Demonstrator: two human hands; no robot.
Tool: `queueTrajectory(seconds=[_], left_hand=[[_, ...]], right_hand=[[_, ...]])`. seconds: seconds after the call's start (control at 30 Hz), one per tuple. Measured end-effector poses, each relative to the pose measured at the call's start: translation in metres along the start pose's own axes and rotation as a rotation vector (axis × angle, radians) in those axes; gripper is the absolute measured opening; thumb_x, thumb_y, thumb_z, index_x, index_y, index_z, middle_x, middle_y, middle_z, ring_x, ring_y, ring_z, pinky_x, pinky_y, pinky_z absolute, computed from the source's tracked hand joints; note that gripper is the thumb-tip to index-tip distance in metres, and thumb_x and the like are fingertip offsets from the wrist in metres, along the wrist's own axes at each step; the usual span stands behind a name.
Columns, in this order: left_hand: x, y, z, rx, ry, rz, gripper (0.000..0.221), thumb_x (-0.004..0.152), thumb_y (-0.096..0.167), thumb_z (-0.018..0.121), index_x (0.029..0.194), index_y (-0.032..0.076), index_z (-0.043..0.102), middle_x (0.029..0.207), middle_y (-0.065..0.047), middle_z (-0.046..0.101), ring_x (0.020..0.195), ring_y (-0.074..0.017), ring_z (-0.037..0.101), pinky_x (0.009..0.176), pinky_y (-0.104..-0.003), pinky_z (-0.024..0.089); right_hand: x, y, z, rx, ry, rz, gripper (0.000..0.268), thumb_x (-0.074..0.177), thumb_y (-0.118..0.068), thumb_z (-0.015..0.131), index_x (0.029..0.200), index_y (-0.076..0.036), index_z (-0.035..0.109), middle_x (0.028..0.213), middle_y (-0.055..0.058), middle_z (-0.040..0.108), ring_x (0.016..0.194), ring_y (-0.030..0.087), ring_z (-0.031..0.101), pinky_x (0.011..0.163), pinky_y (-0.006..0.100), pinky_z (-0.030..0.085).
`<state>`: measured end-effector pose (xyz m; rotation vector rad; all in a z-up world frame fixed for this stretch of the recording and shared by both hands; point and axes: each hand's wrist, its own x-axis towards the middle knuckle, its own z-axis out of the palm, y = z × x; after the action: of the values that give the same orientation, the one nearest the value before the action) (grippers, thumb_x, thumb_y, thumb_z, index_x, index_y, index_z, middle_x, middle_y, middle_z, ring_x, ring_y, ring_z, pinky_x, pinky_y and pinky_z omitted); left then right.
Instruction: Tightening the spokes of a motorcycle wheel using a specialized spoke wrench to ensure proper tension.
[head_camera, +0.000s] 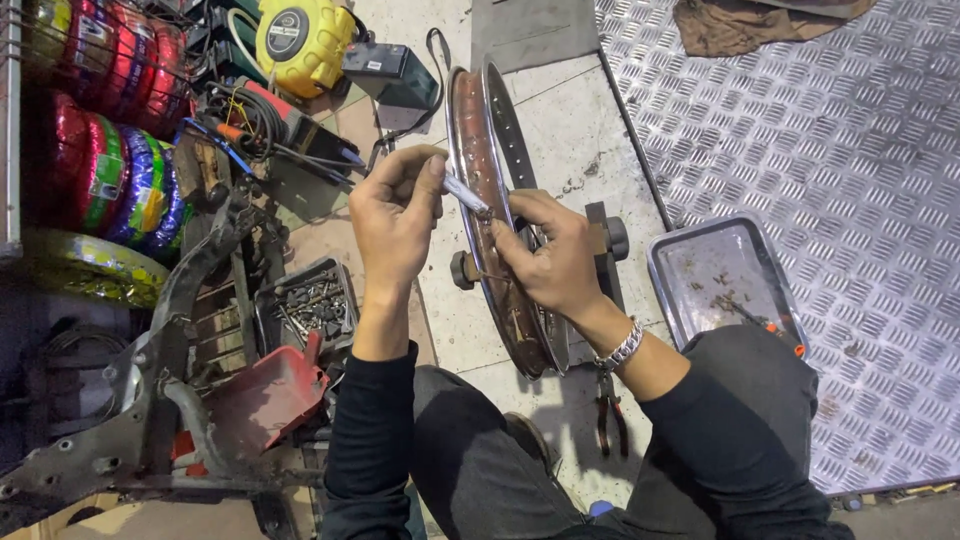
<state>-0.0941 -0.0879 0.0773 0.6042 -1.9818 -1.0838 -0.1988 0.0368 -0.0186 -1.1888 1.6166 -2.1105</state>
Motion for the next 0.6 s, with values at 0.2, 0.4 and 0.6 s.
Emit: queueTrajectory(seconds=[0.2, 0.4, 0.6], left_hand=[[-0.029, 0.009, -0.001, -0.072, 0.138, -0.107, 0.013, 0.099, 0.005, 0.065, 0.103, -0.006, 0.07, 0.071, -0.018, 0.069, 0.053, -0.0175, 0.064, 0.044, -0.029, 0.055], [-0.058, 0.022, -0.002, 0.005, 0.13, -0.109, 0.012, 0.095, -0.001, 0.069, 0.105, -0.008, 0.069, 0.075, -0.022, 0.072, 0.057, -0.0232, 0.071, 0.05, -0.034, 0.062], [-0.072, 0.008, -0.002, 0.341, 0.101, 0.355, 0.012, 0.084, 0.004, 0.085, 0.093, 0.002, 0.078, 0.062, -0.011, 0.073, 0.044, -0.0165, 0.066, 0.041, -0.026, 0.05]], right_hand=[[0.008, 0.011, 0.007, 0.028, 0.052, 0.036, 0.012, 0.089, -0.006, 0.075, 0.1, -0.002, 0.077, 0.093, 0.014, 0.074, 0.087, 0.028, 0.074, 0.072, 0.038, 0.058], [0.009, 0.007, 0.005, 0.03, 0.033, 0.08, 0.017, 0.085, -0.008, 0.08, 0.101, -0.004, 0.077, 0.094, 0.013, 0.074, 0.087, 0.029, 0.075, 0.072, 0.038, 0.059], [0.011, 0.001, 0.001, 0.019, -0.015, 0.075, 0.017, 0.088, -0.01, 0.077, 0.104, -0.005, 0.075, 0.093, 0.013, 0.073, 0.088, 0.028, 0.074, 0.072, 0.038, 0.059]])
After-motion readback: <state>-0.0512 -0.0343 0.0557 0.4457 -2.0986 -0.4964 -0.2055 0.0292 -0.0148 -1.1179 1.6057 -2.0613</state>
